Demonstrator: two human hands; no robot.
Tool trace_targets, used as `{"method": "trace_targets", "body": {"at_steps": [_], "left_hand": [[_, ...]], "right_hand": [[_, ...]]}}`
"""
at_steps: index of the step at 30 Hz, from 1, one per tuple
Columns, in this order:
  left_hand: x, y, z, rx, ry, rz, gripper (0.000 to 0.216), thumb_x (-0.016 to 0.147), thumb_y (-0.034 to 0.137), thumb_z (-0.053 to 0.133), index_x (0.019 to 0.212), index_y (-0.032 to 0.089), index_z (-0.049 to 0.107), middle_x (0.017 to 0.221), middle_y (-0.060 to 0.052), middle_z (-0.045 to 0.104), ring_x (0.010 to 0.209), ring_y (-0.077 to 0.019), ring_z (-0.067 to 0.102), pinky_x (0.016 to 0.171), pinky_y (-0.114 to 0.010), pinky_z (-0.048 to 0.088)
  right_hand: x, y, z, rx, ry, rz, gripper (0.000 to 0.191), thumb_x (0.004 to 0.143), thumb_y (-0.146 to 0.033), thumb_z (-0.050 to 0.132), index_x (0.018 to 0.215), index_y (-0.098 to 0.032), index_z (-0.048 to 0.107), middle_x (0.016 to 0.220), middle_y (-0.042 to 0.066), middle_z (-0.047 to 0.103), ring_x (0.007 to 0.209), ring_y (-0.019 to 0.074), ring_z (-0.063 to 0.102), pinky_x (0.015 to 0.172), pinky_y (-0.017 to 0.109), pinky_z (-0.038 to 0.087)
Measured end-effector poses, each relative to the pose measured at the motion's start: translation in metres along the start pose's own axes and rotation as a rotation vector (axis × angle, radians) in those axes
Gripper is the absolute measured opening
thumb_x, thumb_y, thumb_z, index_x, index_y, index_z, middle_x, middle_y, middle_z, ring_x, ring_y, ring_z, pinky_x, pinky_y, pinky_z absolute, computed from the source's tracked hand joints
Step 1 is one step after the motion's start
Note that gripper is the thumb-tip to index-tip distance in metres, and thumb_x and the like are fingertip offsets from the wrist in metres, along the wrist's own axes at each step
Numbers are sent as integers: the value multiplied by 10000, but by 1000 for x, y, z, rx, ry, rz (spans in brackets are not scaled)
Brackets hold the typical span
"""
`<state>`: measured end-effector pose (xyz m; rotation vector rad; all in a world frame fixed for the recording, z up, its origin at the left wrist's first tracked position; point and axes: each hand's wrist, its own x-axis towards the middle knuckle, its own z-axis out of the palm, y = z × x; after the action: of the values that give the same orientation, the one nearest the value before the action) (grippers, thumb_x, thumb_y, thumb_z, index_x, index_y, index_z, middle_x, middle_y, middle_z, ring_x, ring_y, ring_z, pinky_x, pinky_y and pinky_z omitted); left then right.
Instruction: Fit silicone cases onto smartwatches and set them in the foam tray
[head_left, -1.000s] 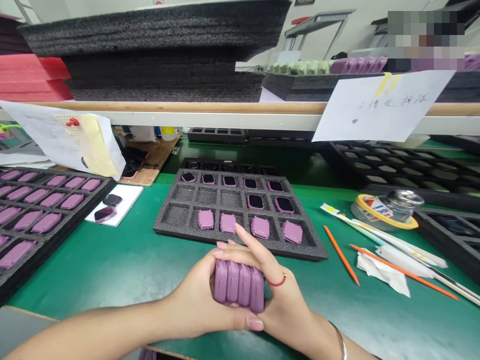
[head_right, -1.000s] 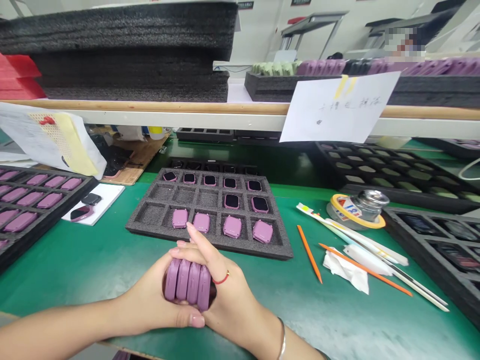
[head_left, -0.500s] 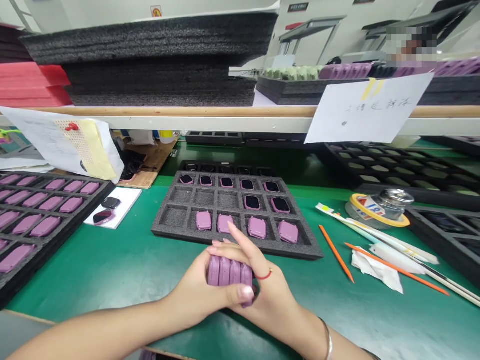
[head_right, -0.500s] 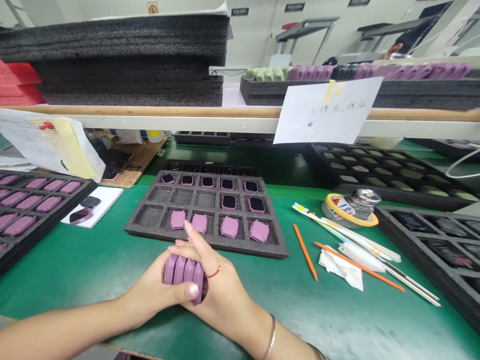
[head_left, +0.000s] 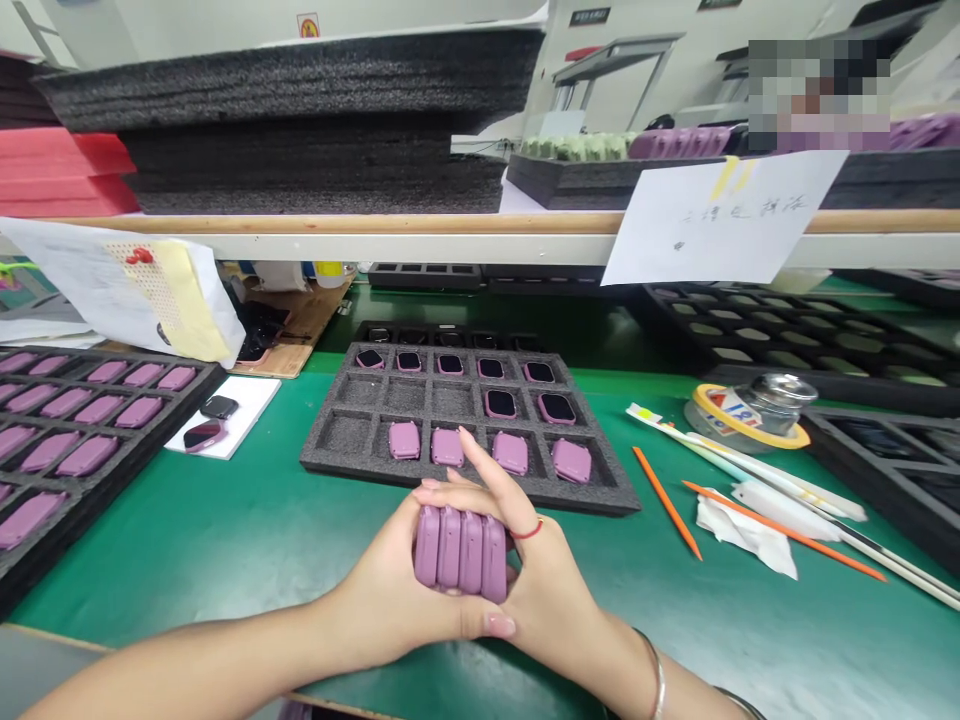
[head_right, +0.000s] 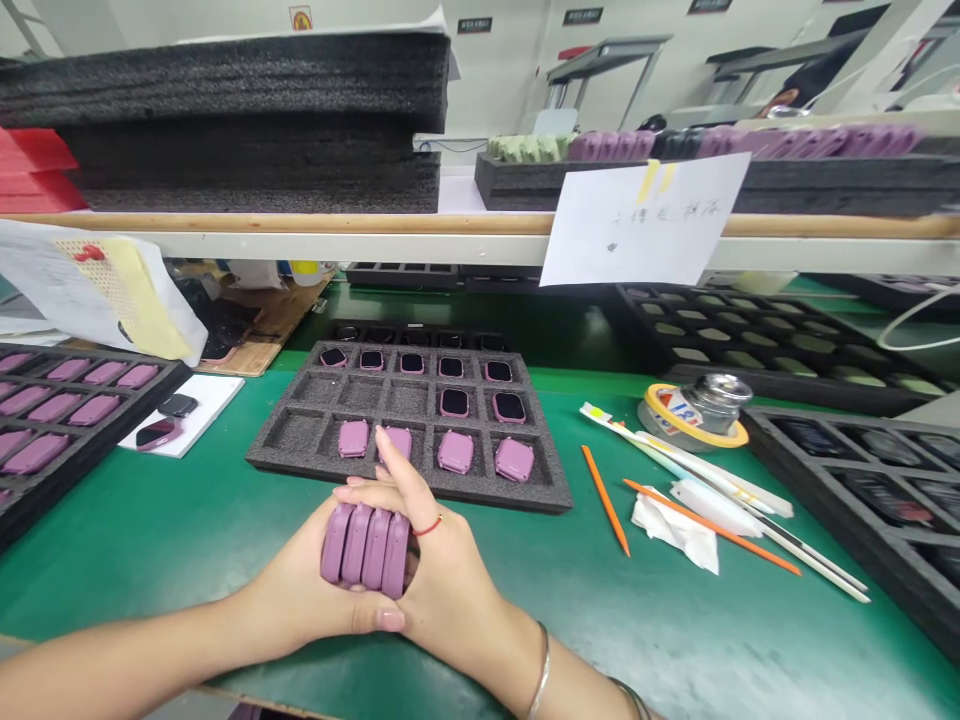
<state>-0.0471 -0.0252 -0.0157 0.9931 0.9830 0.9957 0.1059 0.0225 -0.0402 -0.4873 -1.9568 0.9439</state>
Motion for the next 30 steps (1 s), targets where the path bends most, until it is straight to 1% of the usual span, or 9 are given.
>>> {"method": "trace_targets", "body": {"at_steps": [3,6,8,11,13,16,21,26,30], "left_hand": [[0,0,0,13,15,-3,712,566,239,927,1132,217,496,1122,-63,650,1061,-287,643,949,-455,484],[-1,1,-1,14,6,-14,742,536,265,954,1128,214,509,1101,-62,647,1054,-284,633,937,-446,483],[-1,1,-3,-28,-20,8,758,533,364,963,1133,206,528,1136,-74,635,1091,-284,615,947,-427,471],[-1,1,-4,-191,-40,-5,700,691,668,776,1159,187,576,1111,-83,643,1042,-246,620,875,-362,477],[-1,2,-4,-312,-36,-75,666,793,739,619,1159,183,602,981,-62,663,873,-195,631,721,-300,470],[-1,4,-1,-385,-7,-117,602,797,696,658,1118,188,626,871,-23,665,738,-146,597,637,-255,434],[-1,6,2,-395,39,-82,570,752,661,731,1067,193,652,966,-25,685,912,-173,616,814,-281,465],[0,1,-1,-396,33,-95,549,776,647,717,1077,192,658,940,-25,672,887,-166,613,752,-266,480],[0,-3,-2,-358,21,-72,530,807,652,680,1069,192,674,912,-18,646,840,-152,607,729,-257,480]], "right_hand": [[-1,1,2,38,3,12,682,819,-284,784,1430,-304,482,1581,81,412,1245,274,632,1165,455,426],[-1,0,2,74,1,25,727,824,-329,783,1462,-289,437,1452,91,575,1226,278,647,1179,487,402],[-1,-2,0,64,0,22,770,825,-336,783,1489,-281,397,1381,91,636,1208,273,660,1177,484,408],[0,-3,-3,17,4,5,871,785,-279,816,1518,-276,346,1401,97,619,1199,271,666,1156,467,444],[0,-4,-3,1,8,-22,919,741,-229,844,1514,-291,351,1441,91,583,1198,265,667,1150,458,454],[-1,-4,-4,9,8,-35,971,731,-207,850,1534,-314,314,1457,85,566,1172,255,683,1145,460,460],[-1,-5,-3,-2,2,-15,1043,735,-253,860,1568,-331,237,1414,90,601,1163,273,687,1126,481,480],[-1,-4,-3,11,-1,-23,1093,742,-244,853,1589,-326,166,1384,87,627,1146,264,695,1139,500,464],[-3,-1,-2,7,3,-42,1093,740,-181,835,1589,-335,165,1498,93,519,1134,250,699,1150,493,450]]}}
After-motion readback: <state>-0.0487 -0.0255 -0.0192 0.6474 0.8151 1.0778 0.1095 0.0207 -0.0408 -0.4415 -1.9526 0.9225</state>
